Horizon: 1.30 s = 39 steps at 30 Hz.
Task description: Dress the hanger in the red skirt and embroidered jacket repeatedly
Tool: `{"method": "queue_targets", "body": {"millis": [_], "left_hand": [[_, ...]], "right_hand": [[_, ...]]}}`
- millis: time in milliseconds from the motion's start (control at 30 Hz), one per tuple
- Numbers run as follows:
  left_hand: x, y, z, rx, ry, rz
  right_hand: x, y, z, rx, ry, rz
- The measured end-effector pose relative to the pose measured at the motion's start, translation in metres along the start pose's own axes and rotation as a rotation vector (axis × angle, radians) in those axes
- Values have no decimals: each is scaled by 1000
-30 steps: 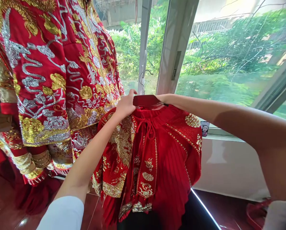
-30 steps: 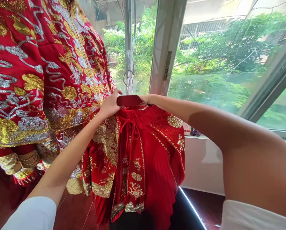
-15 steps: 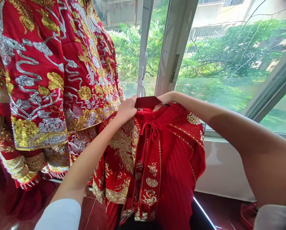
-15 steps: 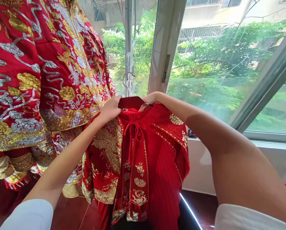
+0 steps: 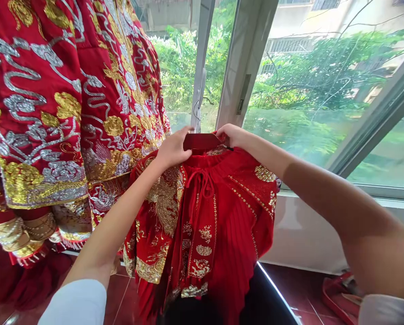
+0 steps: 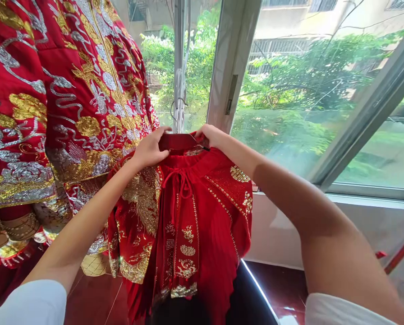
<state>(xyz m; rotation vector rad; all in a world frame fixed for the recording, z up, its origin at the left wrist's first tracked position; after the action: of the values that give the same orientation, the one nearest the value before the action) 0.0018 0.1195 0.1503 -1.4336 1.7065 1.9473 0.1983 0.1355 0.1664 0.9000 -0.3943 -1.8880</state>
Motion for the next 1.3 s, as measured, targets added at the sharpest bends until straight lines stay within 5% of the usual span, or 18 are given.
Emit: {"method": "queue_targets", "body": {"millis": [100,167,300,467,733,933,1033,1100,1167,1233,1300], "left_hand": [[-13,8,-28,49,-170,-91],[-33,2,-50,24,-198,-40],[-80,-31,-75,-119,48,260],[-101,-57,-78,-216,141,574],[-101,-52,-64,-116,100,576],[-102,-55,-59,22,107,363],[-103,-60,-60,73,79,321],[-103,-59,-60,126,72,267],[-103,-55,-60,172,83,180],[-102,-51,-59,184,94,122],[-99,-50,-59,147,91,125]], "right_hand": [[4,-1,0,-240,-121,29],[6,1,1,-399,-142,5],[5,12,-1,-360,24,24],[10,21,-20,-330,168,273],[9,33,-33,-140,239,507],[10,20,-65,-9,120,377],[11,35,-70,42,52,348],[6,60,-61,28,109,140],[4,85,-49,-17,224,-238],[10,92,-50,-119,266,-489],[13,73,-65,-248,140,-297]]}}
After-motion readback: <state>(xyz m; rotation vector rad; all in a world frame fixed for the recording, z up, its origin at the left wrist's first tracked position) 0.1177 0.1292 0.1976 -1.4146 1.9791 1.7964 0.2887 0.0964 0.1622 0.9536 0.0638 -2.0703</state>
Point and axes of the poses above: each hand's wrist, its own x-axis away from the middle knuckle, its own y-axis out of the back of the hand, z = x × y, the point moved 5 cm from there along -x, towards the middle knuckle, and after that the axes turned 4 degrees about -z, right-handed, at the moved point
